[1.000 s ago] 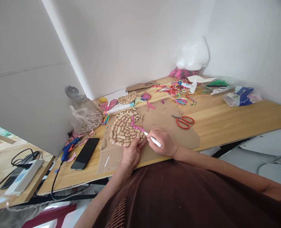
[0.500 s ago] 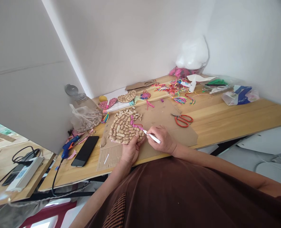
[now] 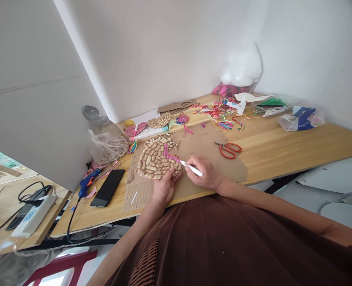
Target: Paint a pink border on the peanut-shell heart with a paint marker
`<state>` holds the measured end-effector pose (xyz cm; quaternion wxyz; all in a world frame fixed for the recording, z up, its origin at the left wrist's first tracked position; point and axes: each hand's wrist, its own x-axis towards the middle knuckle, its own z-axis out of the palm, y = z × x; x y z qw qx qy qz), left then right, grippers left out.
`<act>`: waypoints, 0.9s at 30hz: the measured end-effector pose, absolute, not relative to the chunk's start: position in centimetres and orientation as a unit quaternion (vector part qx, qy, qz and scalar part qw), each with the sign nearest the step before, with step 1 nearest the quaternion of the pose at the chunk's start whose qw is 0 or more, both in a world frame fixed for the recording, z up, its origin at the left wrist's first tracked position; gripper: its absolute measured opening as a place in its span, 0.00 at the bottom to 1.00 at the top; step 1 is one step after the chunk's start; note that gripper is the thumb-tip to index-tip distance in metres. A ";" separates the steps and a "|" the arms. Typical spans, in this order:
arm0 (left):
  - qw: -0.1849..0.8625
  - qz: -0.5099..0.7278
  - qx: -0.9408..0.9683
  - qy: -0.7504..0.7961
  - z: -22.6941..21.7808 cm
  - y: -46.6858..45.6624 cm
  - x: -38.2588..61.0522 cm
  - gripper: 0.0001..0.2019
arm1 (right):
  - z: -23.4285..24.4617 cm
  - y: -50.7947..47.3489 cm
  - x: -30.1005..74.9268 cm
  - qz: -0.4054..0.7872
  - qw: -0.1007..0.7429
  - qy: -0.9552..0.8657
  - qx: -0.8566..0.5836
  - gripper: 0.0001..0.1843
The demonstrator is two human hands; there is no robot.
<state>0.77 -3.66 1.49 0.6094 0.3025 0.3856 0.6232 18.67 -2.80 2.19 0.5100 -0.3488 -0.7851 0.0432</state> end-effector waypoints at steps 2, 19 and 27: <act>0.609 0.626 0.298 0.385 1.4 -3.6 0.8 0.31 | 2.2 -2.8 18.6 0.047 0.508 -0.788 -0.345 0.02; 0.617 0.631 0.277 0.380 1.9 -3.6 0.8 0.30 | 2.6 -2.9 19.0 0.111 0.531 -0.758 -0.364 0.03; 0.616 0.623 0.302 0.376 1.5 -3.7 0.8 0.31 | 2.4 -2.9 18.9 0.118 0.515 -0.778 -0.340 0.02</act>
